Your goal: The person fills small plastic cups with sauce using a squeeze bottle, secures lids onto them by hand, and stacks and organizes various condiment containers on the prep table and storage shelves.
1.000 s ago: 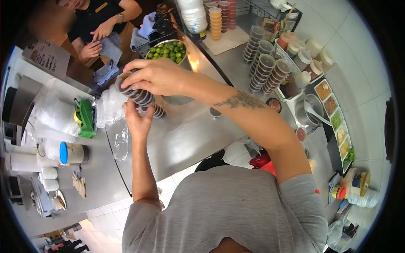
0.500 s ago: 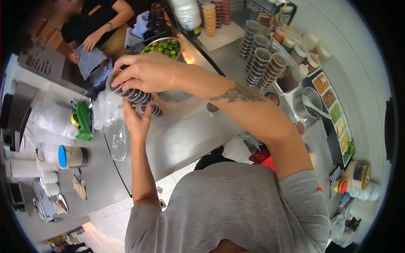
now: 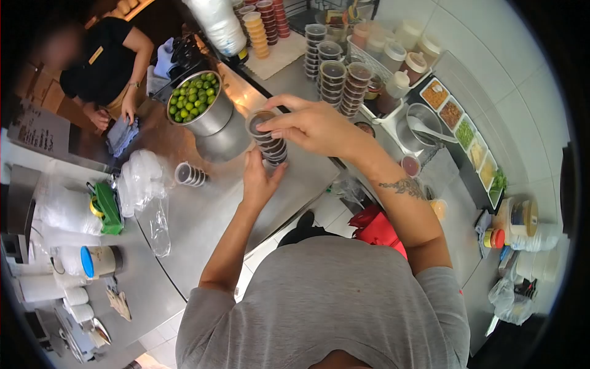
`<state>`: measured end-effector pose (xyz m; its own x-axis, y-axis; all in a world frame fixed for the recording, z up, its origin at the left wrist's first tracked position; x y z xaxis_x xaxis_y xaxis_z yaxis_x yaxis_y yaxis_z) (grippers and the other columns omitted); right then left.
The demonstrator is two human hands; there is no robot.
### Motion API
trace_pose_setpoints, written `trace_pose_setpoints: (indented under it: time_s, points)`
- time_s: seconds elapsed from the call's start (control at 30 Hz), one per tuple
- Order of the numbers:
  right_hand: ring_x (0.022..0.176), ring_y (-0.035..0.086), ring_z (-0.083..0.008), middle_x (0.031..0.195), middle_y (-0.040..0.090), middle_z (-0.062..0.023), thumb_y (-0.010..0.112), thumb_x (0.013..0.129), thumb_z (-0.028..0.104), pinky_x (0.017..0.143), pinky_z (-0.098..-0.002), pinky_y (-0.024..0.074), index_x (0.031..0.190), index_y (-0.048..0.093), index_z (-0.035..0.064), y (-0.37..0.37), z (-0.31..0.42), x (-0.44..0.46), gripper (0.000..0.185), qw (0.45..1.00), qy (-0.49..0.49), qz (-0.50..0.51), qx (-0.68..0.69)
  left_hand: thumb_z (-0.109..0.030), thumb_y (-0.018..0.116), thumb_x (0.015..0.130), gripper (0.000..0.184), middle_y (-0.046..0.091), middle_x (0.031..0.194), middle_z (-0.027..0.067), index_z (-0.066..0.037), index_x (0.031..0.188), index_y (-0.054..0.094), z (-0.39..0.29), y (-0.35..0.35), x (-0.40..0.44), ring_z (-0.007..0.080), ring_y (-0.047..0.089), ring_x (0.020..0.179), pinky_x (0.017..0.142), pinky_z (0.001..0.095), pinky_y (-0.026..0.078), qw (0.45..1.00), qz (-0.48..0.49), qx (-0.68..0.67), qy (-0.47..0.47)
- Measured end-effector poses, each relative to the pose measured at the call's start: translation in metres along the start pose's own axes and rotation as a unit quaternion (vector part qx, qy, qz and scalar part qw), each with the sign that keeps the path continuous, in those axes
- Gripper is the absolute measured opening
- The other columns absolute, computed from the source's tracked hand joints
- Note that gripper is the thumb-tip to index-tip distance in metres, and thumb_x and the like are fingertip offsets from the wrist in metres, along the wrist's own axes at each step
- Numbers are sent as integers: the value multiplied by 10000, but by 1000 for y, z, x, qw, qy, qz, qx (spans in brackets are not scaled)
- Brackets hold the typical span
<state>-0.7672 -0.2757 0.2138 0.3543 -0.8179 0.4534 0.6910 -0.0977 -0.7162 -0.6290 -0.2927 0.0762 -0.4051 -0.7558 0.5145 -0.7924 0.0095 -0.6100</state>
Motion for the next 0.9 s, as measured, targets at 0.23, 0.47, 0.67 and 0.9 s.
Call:
trace_pose_setpoints:
  time_s: [0.23, 0.47, 0.67, 0.9]
  points:
    - [872, 673, -253, 1265, 558, -29, 595, 850, 88, 750, -380, 545, 1092, 706, 174, 4, 4, -1, 280, 996, -32, 19, -82, -192, 790, 743, 767, 578, 1087, 233, 28, 1327, 344, 34, 33, -25, 404, 570, 955, 809, 449, 470, 997, 8, 11, -79]
    - [993, 633, -255, 1122, 613, -47, 611, 867, 143, 787, -389, 520, 1089, 707, 172, 1, 0, 11, 243, 985, -49, 109, -127, -181, 772, 765, 658, 586, 1072, 253, 24, 1251, 379, 38, 46, -11, 422, 596, 958, 810, 463, 478, 992, -58, -9, -110]
    - [966, 632, -290, 1110, 620, -62, 609, 864, 121, 831, -393, 498, 1073, 703, 131, -43, -52, 78, 229, 982, -72, 96, -147, -146, 778, 749, 563, 614, 1016, 224, 28, 1162, 437, 59, 62, 84, 392, 618, 925, 780, 440, 486, 992, -63, -12, -105]
    - [1053, 611, -307, 1125, 658, -87, 550, 874, 35, 891, -389, 487, 1056, 687, 75, -99, -181, 166, 232, 976, 79, 94, -182, -132, 775, 735, 604, 600, 996, 245, 41, 1192, 420, 98, 129, 235, 434, 589, 925, 783, 462, 474, 995, -78, 1, -61]
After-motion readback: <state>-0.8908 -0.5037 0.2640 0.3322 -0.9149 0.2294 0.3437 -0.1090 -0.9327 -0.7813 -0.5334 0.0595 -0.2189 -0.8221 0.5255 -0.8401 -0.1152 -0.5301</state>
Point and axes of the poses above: each hand's wrist, its own x-axis towards the middle knuckle, its own y-axis out of the palm, z = x × y, the point moved 7 cm from there along x, towards the middle knuckle
